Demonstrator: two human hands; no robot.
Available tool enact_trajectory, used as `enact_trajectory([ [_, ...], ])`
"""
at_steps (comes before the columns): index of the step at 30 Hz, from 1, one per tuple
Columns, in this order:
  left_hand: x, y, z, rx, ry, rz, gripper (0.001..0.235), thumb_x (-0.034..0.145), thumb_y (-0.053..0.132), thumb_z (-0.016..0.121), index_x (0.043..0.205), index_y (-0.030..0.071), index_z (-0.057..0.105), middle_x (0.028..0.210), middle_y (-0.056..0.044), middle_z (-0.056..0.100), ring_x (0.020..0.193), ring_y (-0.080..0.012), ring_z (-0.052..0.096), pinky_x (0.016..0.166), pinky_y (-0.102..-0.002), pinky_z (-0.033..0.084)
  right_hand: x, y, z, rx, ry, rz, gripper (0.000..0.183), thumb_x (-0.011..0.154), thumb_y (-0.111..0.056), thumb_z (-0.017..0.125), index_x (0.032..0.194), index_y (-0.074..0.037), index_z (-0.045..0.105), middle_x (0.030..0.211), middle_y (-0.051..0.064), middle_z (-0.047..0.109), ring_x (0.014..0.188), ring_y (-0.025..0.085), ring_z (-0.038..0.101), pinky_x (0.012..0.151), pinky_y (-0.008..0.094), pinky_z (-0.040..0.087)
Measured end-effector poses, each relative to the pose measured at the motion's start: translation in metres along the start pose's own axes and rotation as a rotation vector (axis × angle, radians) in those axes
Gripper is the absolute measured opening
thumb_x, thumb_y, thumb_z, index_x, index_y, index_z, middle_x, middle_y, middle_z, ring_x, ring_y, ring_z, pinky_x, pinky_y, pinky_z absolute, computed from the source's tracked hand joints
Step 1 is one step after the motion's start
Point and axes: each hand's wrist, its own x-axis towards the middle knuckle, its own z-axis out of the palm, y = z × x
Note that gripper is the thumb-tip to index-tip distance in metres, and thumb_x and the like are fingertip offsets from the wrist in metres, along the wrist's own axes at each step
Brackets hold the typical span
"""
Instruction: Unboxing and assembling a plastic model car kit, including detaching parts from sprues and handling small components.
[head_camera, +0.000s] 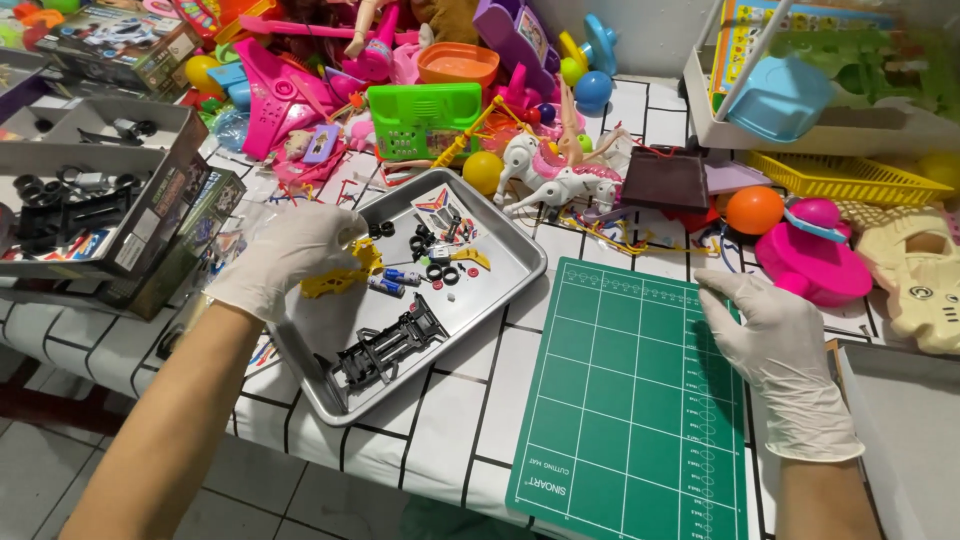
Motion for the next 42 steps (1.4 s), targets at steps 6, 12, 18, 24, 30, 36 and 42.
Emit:
enact_trajectory([
  [6, 0.002, -0.034, 0.039, -0.080, -0.019, -0.010, 0.062, 0.065, 0.029, 0.089, 0.121, 0.018, 0.066, 0.112, -0.010, 0.073, 0.100, -0.0307, 0.068, 0.083, -0.041, 0.052, 0.003, -0.012, -0.005, -0.019, -0.079, 0.083, 0.029, 0.095, -0.026, 0.074, 0.123, -0.022, 0.079, 0.099, 0.001, 0.078, 0.071, 0.018, 0.067, 0.059, 0.035, 0.054],
  [12, 0.001, -0.035, 0.048, 0.000, 0.005, -0.006, 0.077, 0.064, 0.038, 0.084, 0.135, 0.023, 0.058, 0.123, -0.012, 0.071, 0.110, -0.0369, 0.068, 0.091, -0.048, 0.054, 0.003, -0.009, -0.003, 0.022, -0.062, 0.050, 0.028, 0.094, -0.024, 0.075, 0.121, -0.020, 0.079, 0.100, 0.001, 0.079, 0.074, 0.018, 0.070, 0.065, 0.033, 0.055],
  [18, 0.001, -0.021, 0.035, 0.022, 0.005, -0.010, 0.078, 0.071, 0.045, 0.084, 0.143, 0.029, 0.057, 0.121, -0.014, 0.065, 0.116, -0.0345, 0.063, 0.087, -0.049, 0.053, 0.003, -0.008, -0.002, -0.008, -0.081, 0.059, 0.026, 0.094, -0.025, 0.075, 0.120, -0.022, 0.080, 0.098, -0.001, 0.079, 0.069, 0.016, 0.068, 0.063, 0.031, 0.054],
  [24, 0.027, 0.028, 0.021, -0.078, 0.080, 0.149, 0.019, 0.078, 0.037, 0.080, 0.090, 0.023, 0.083, 0.088, -0.011, 0.075, 0.090, -0.0344, 0.070, 0.078, -0.046, 0.052, 0.003, -0.012, -0.004, 0.035, -0.076, 0.075, 0.024, 0.096, -0.021, 0.076, 0.119, -0.018, 0.081, 0.101, 0.000, 0.079, 0.077, 0.017, 0.069, 0.070, 0.032, 0.055],
  [30, 0.057, 0.014, 0.053, 0.023, 0.060, 0.240, 0.014, 0.072, 0.035, 0.084, 0.084, 0.028, 0.085, 0.090, 0.003, 0.078, 0.091, -0.0276, 0.071, 0.072, -0.046, 0.054, 0.006, -0.009, -0.005, 0.088, -0.082, 0.048, 0.023, 0.093, -0.017, 0.076, 0.115, -0.014, 0.081, 0.111, 0.002, 0.079, 0.097, 0.016, 0.073, 0.084, 0.030, 0.058],
  [36, 0.059, 0.004, 0.062, -0.021, 0.058, 0.369, 0.014, 0.084, 0.027, 0.071, 0.087, 0.017, 0.080, 0.101, -0.003, 0.069, 0.085, -0.0298, 0.069, 0.075, -0.046, 0.055, 0.007, -0.013, -0.006, 0.111, -0.074, 0.068, 0.022, 0.093, -0.016, 0.076, 0.114, -0.013, 0.081, 0.112, 0.001, 0.079, 0.097, 0.016, 0.073, 0.087, 0.029, 0.057],
  [42, 0.045, 0.008, 0.040, -0.101, 0.070, 0.293, 0.029, 0.086, 0.046, 0.072, 0.096, 0.019, 0.072, 0.101, -0.005, 0.070, 0.091, -0.0271, 0.065, 0.076, -0.045, 0.048, 0.009, -0.019, -0.007, 0.131, -0.082, 0.059, 0.023, 0.093, -0.017, 0.074, 0.114, -0.010, 0.080, 0.112, 0.005, 0.079, 0.098, 0.017, 0.074, 0.091, 0.031, 0.058],
])
